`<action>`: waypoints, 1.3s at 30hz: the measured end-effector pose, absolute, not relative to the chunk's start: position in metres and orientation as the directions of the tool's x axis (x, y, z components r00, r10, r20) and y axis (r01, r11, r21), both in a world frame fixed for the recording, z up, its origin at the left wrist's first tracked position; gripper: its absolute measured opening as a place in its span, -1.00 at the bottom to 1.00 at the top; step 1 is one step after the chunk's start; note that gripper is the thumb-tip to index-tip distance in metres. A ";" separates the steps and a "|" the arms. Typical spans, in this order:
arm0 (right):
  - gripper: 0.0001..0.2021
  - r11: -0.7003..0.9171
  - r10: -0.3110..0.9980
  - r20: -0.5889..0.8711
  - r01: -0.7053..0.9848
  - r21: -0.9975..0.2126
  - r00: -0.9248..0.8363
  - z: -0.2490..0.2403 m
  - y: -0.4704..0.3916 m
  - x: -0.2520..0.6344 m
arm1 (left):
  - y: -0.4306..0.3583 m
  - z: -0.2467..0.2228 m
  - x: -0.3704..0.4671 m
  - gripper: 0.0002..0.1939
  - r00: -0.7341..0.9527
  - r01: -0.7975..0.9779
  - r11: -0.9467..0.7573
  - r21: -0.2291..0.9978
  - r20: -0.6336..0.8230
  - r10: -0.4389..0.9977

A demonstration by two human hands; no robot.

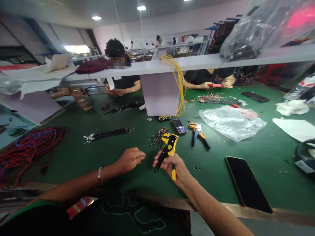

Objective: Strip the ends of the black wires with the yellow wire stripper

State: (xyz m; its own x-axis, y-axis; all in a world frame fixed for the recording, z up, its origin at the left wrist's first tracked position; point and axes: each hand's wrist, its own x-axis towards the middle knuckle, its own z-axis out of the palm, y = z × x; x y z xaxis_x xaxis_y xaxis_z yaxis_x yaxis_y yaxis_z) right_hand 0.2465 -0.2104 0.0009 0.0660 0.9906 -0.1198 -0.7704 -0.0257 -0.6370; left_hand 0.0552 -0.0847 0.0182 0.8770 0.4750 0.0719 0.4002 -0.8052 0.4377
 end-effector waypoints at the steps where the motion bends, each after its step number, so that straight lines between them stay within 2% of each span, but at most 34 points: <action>1: -0.75 -0.026 0.991 -0.116 -0.773 -0.634 0.062 0.001 -0.210 0.250 | -0.083 0.018 0.059 -0.74 0.874 0.418 -0.806 0.420 0.054 0.482; 8: -0.77 -0.034 0.992 -0.113 -0.760 -0.649 0.052 -0.002 -0.203 0.264 | -0.074 0.016 0.073 -0.72 0.871 0.465 -0.830 0.307 0.010 0.491; 12: -0.77 -0.041 0.984 -0.147 -0.684 -0.728 0.098 -0.002 -0.203 0.263 | -0.070 0.016 0.069 -0.72 0.838 0.514 -0.814 0.268 0.046 0.544; 14: -0.76 -0.019 0.975 -0.150 -0.615 -0.788 0.162 -0.003 -0.205 0.259 | -0.067 0.019 0.063 -0.73 0.785 0.560 -0.767 0.313 0.095 0.612; 17: -0.73 0.010 0.964 -0.127 -0.509 -0.861 0.233 -0.007 -0.208 0.251 | -0.059 0.025 0.051 -0.75 0.658 0.634 -0.620 0.463 0.100 0.747; 20: -0.74 0.009 0.962 -0.111 -0.432 -0.902 0.251 -0.012 -0.210 0.241 | -0.051 0.029 0.038 -0.82 0.509 0.644 -0.340 0.686 -0.052 0.859; 22: -0.73 0.005 0.959 -0.105 -0.385 -0.923 0.263 -0.014 -0.210 0.236 | -0.047 0.027 0.032 -0.85 0.475 0.600 -0.152 0.786 -0.196 0.858; 25: -0.72 -0.009 0.964 -0.098 -0.337 -0.941 0.247 -0.015 -0.210 0.228 | -0.041 0.018 0.028 -0.83 0.475 0.559 -0.018 0.829 -0.302 0.827; 30: -0.65 -0.045 0.977 -0.119 -0.370 -0.928 0.179 -0.031 -0.210 0.221 | -0.029 -0.003 0.037 -0.83 0.465 0.483 0.096 0.871 -0.347 0.815; 33: -0.61 -0.026 0.959 -0.136 -0.401 -0.916 0.247 -0.050 -0.206 0.226 | -0.023 -0.011 0.055 -0.84 0.489 0.458 0.115 0.881 -0.358 0.795; 36: -0.55 -0.165 0.969 -0.225 -0.411 -0.897 0.102 -0.061 -0.201 0.233 | -0.019 -0.013 0.078 -0.87 0.553 0.429 0.105 0.897 -0.352 0.755; 39: -0.54 -0.121 0.957 -0.222 -0.439 -0.890 0.185 -0.061 -0.203 0.234 | -0.013 -0.008 0.094 -0.89 0.617 0.398 0.053 0.916 -0.310 0.723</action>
State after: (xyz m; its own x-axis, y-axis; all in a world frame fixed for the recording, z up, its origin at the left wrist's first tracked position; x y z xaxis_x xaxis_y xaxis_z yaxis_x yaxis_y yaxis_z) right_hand 0.2336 -0.2026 -0.0610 0.1854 0.9572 -0.2221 -0.4394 -0.1214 -0.8901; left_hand 0.0945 -0.0132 -0.0084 0.6172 0.7230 -0.3103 0.3979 0.0534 0.9159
